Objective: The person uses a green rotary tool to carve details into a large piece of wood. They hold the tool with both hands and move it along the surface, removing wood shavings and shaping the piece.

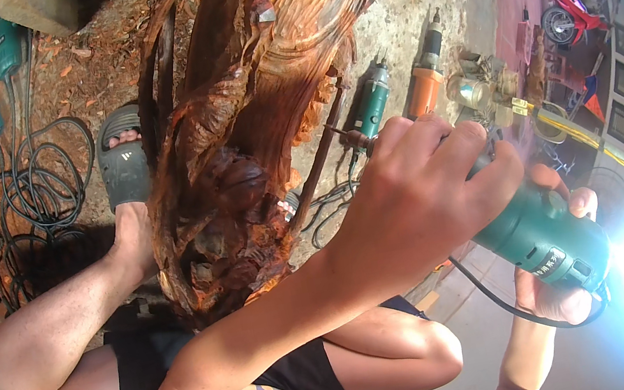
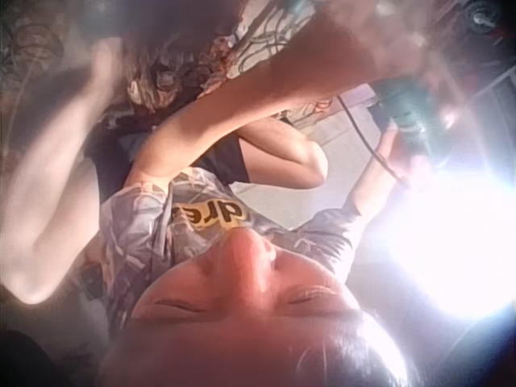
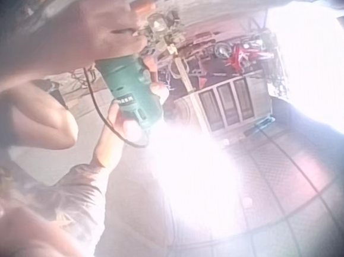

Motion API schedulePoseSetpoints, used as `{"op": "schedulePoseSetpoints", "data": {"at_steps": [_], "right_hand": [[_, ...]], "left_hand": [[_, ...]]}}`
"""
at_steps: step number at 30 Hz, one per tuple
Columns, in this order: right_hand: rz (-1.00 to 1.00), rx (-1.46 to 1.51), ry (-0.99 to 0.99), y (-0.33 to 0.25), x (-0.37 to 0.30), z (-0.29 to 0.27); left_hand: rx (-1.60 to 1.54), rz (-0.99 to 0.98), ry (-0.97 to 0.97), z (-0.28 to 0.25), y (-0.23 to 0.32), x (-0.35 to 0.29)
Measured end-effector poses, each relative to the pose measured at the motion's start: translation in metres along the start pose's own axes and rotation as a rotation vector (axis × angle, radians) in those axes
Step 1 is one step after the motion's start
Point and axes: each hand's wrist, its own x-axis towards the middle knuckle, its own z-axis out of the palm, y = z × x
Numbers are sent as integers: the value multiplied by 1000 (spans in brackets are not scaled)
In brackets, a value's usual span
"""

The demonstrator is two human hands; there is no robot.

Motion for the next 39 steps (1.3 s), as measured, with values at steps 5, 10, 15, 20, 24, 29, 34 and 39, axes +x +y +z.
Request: {"op": "schedulePoseSetpoints", "data": {"at_steps": [5, 10, 15, 20, 24, 29, 34, 39], "right_hand": [[-121, 124, -306, 26, -1, -5], [-137, -268, 100, 32, -13, 8], [-94, -354, -25, 19, 0, 17], [-104, -423, -20, 12, 10, 22], [-160, -498, 36, 5, 18, 26], [-136, -552, -63, -11, 30, 32], [-47, -545, -276, -21, 34, 23], [-63, -692, -148, -22, 29, 33]], "left_hand": [[5, -48, 30, -7, 20, -15], [-18, -116, 25, -10, 16, -32], [-54, -167, 46, -10, 12, -34], [-112, -172, 94, -10, 7, -30], [-149, -157, 132, -12, 1, -20], [-182, -136, 212, -14, -2, -8], [-225, -238, 177, -21, 5, -22], [-273, -258, 159, -22, 2, -24]]}}
